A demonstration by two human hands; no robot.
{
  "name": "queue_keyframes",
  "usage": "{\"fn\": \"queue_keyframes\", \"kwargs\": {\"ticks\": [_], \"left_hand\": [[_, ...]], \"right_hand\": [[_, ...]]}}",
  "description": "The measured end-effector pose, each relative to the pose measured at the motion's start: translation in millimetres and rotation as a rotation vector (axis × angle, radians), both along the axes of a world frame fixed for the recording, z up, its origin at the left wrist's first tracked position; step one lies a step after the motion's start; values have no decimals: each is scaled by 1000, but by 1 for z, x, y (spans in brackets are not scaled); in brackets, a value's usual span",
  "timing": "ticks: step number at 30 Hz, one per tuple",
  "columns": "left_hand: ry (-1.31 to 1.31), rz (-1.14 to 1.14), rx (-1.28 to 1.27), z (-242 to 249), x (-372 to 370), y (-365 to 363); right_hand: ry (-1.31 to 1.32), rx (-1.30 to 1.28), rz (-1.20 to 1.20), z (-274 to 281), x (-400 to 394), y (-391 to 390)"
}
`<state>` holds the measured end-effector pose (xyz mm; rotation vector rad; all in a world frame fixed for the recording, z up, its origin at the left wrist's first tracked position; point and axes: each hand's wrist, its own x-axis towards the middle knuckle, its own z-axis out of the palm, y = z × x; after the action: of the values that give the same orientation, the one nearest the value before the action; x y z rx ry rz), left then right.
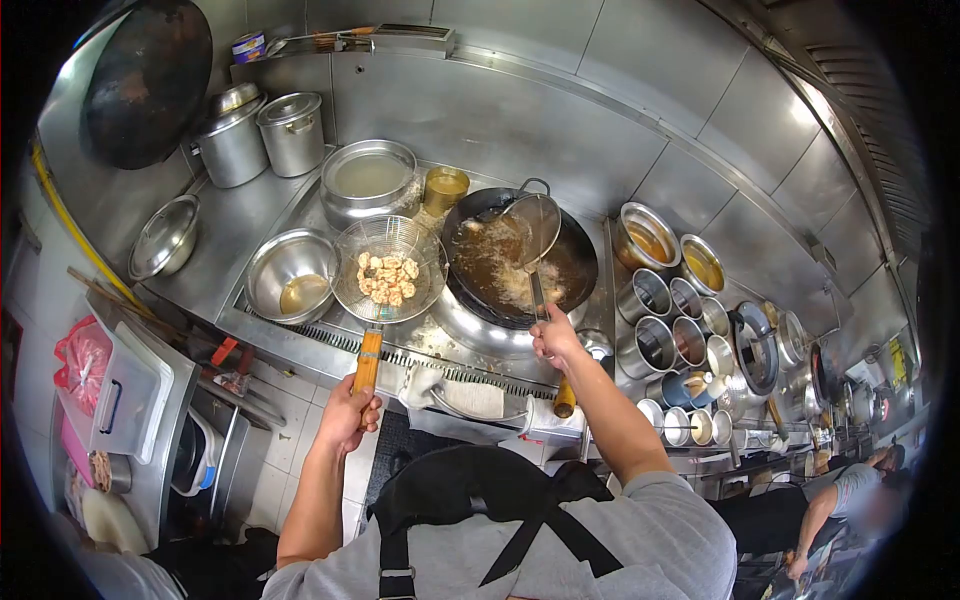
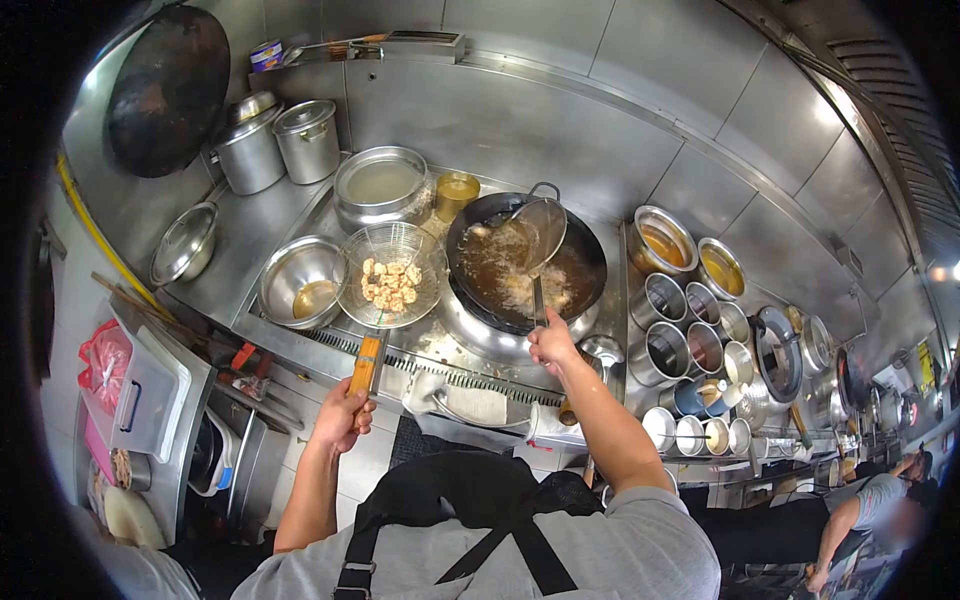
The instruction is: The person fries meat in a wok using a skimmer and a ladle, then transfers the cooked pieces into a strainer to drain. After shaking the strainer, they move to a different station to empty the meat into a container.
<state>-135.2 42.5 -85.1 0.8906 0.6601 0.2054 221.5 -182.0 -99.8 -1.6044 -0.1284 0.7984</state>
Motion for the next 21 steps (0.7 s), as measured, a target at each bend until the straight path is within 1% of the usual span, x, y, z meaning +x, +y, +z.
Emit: {"fn": "queue_keyframes", "kwargs": {"ticks": [2, 3, 5, 9, 11, 12, 17, 19, 21], "left_hand": [[0, -5, 8, 0, 0, 1], [2, -5, 8, 0, 1, 1], [3, -8, -8, -2, 1, 3], [25, -16, -7, 1, 2, 4], [29, -20, -2, 0, 3, 6], [34, -25, -4, -1, 4, 6], [58, -18, 10, -2, 8, 8], [70, -19, 15, -4, 9, 9], [82, -18, 21, -7, 10, 11]], "right_hand": [[105, 98, -11, 12, -3, 8], [107, 98, -11, 10, -3, 9], [176, 181, 5, 7, -5, 11], [162, 195, 13, -5, -21, 1], [244, 230, 34, -1, -31, -8], [326, 274, 35, 1, -36, -14], [380, 316, 42, -1, -55, -40], [411, 384, 92, 1, -60, -49], [426, 384, 98, 5, -64, -54]]}}
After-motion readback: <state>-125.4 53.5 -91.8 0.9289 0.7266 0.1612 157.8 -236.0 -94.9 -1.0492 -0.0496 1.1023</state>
